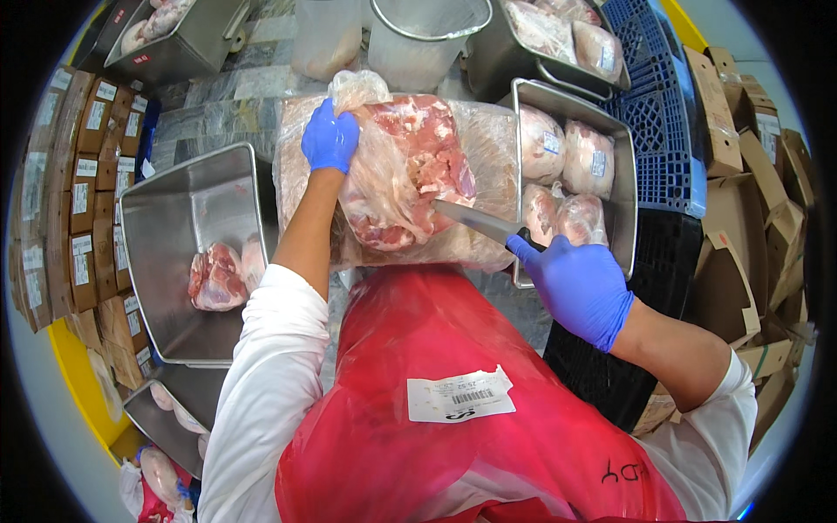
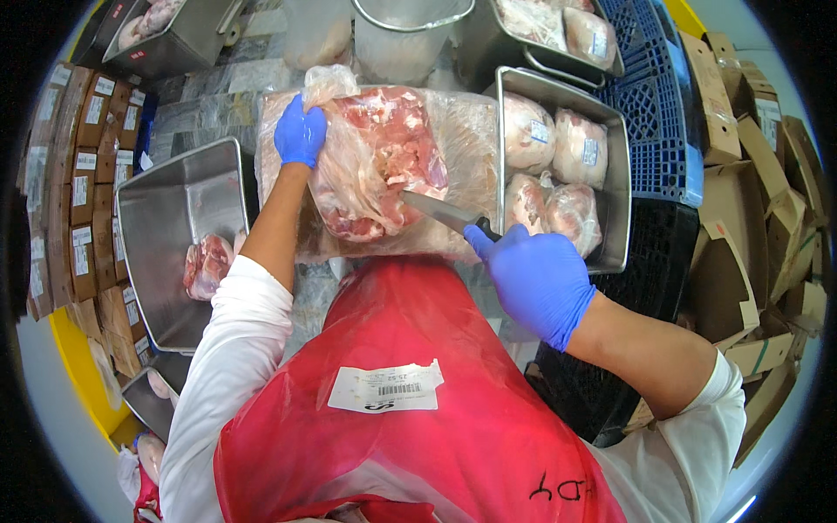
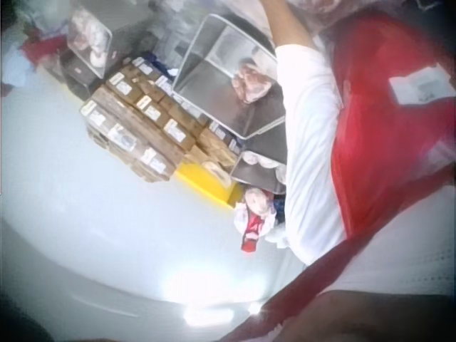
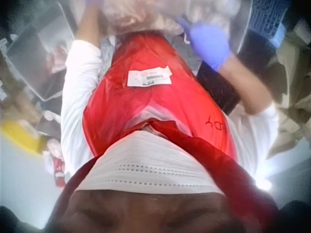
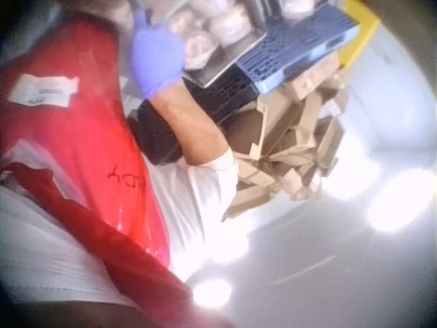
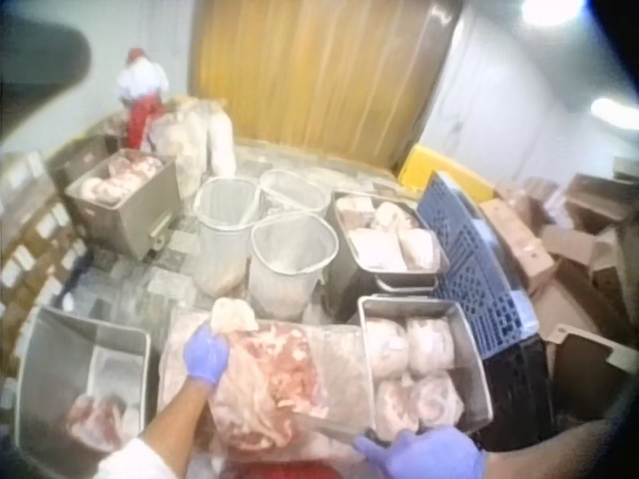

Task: The person uses a knife to cut a large piece of raw meat on a cutting board. They separate portions and place them into a metal tray. The person wears blue gloves and a red apron while working at a stainless steel table.

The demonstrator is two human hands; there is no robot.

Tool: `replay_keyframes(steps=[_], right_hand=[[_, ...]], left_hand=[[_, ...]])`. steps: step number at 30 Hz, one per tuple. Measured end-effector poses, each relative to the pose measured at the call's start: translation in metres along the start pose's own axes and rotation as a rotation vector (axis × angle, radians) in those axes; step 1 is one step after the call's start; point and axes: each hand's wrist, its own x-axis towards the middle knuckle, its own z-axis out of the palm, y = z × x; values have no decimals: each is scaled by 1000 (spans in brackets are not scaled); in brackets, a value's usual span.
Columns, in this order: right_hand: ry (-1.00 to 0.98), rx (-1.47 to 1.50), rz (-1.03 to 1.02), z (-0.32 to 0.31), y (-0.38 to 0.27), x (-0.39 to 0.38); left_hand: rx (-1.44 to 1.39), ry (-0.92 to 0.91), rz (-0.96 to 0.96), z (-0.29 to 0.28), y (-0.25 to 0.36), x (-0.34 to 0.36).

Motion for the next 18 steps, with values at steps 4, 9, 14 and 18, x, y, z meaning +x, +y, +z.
replay_keyframes(steps=[4,9,14,18], right_hand=[[17,56,-17,29,22,8],[154,327,-28,128,69,8],[293,403,-126,192,91,37],[354,379,-168,226,73,52]], left_hand=[[22,25,-33,2,10,-1],[-18,0,14,8,6,17],[-22,-16,-8,10,8,33],[112,-102,14,3,23,35]])
